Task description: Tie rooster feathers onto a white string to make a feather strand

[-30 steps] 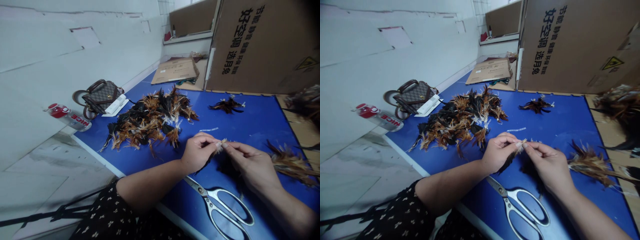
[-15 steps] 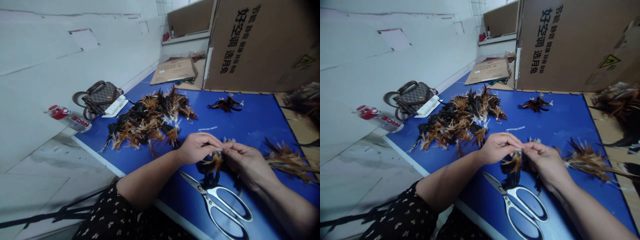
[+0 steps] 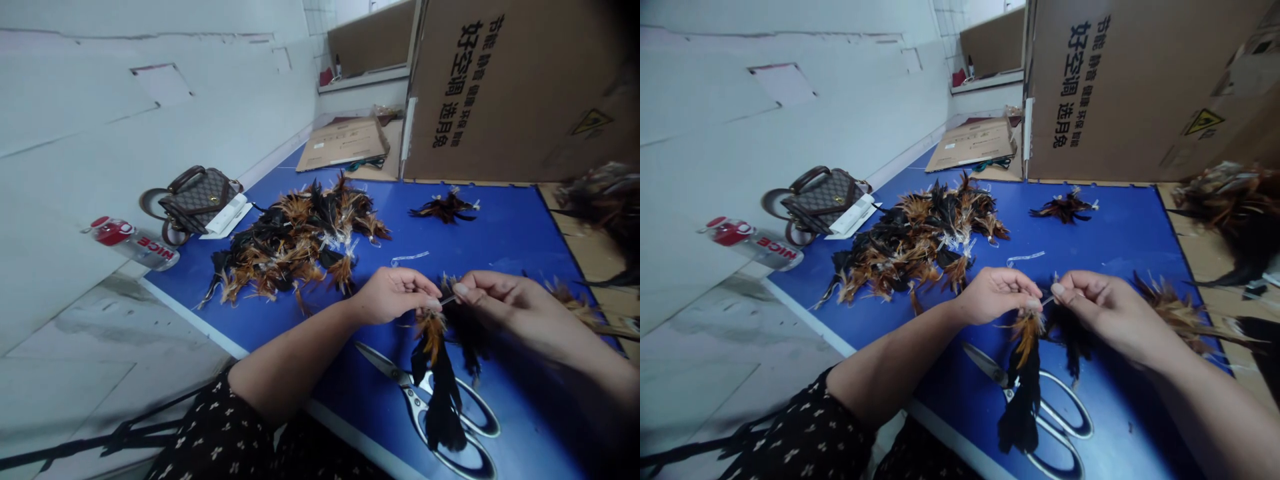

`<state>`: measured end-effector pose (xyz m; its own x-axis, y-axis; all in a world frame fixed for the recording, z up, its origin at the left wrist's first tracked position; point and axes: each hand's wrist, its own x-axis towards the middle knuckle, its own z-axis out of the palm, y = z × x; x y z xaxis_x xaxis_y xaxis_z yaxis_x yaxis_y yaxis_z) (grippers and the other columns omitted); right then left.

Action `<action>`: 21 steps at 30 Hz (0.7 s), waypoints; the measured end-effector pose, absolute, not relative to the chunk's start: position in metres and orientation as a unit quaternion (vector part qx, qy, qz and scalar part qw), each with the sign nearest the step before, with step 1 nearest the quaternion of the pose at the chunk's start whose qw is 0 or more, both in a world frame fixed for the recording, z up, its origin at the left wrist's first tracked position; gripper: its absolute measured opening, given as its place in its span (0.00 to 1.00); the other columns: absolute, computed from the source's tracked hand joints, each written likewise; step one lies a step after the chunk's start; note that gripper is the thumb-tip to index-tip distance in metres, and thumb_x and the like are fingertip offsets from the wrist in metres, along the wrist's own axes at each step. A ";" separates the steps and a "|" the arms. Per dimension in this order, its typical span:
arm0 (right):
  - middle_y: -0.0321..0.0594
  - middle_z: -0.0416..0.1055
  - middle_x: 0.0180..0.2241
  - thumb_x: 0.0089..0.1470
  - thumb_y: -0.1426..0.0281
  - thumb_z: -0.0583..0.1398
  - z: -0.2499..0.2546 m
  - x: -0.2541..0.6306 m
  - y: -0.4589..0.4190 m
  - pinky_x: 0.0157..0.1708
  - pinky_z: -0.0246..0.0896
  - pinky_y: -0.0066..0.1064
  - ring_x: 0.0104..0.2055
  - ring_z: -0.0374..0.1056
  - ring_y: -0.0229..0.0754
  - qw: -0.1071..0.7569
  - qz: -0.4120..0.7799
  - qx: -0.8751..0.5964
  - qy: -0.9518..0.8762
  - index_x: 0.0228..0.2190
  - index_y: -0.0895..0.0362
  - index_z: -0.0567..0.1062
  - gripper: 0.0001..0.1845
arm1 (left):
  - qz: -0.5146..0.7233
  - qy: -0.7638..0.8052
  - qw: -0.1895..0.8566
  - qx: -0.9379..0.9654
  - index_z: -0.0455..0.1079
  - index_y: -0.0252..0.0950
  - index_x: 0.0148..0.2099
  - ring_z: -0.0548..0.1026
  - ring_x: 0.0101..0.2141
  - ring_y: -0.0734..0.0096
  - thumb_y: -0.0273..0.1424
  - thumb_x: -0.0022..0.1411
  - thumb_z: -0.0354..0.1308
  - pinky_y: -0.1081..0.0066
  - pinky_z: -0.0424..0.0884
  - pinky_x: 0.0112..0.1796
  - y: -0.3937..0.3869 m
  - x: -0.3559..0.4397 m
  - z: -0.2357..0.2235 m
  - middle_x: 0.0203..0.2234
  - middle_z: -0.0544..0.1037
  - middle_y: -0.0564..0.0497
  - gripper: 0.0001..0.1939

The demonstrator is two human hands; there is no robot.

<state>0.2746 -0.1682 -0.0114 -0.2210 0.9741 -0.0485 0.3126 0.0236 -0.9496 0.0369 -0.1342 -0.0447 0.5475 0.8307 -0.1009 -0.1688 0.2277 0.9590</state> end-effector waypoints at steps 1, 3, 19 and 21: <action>0.33 0.59 0.22 0.59 0.31 0.68 -0.009 0.276 -0.168 0.22 0.45 0.31 0.23 0.50 0.35 0.344 0.490 -0.512 -0.616 0.26 0.54 0.77 0.38 | 0.347 0.325 0.719 0.507 0.80 0.30 0.41 0.77 0.26 0.75 0.44 0.42 0.89 0.70 0.74 0.35 -0.135 0.038 -0.046 0.28 0.84 0.48 0.32; 0.30 0.55 0.23 0.57 0.32 0.70 -0.005 0.279 -0.168 0.23 0.41 0.31 0.24 0.47 0.34 0.324 0.533 -0.501 -0.599 0.27 0.54 0.76 0.38 | 0.343 0.326 0.729 0.494 0.77 0.32 0.40 0.76 0.24 0.76 0.43 0.39 0.90 0.72 0.73 0.32 -0.135 0.040 -0.049 0.25 0.83 0.51 0.34; 0.41 0.80 0.30 0.59 0.35 0.71 -0.015 0.253 -0.179 0.31 0.64 0.32 0.30 0.70 0.41 0.332 0.529 -0.466 -0.627 0.34 0.54 0.86 0.34 | 0.271 0.289 0.725 0.563 0.78 0.32 0.30 0.76 0.26 0.73 0.48 0.49 0.86 0.67 0.73 0.36 -0.147 0.050 -0.067 0.22 0.79 0.51 0.27; 0.40 0.81 0.31 0.60 0.34 0.70 -0.012 0.257 -0.177 0.30 0.65 0.33 0.28 0.69 0.41 0.361 0.495 -0.476 -0.630 0.43 0.52 0.88 0.34 | 0.293 0.279 0.726 0.556 0.79 0.31 0.34 0.76 0.25 0.75 0.47 0.49 0.86 0.68 0.73 0.35 -0.146 0.049 -0.068 0.24 0.81 0.51 0.27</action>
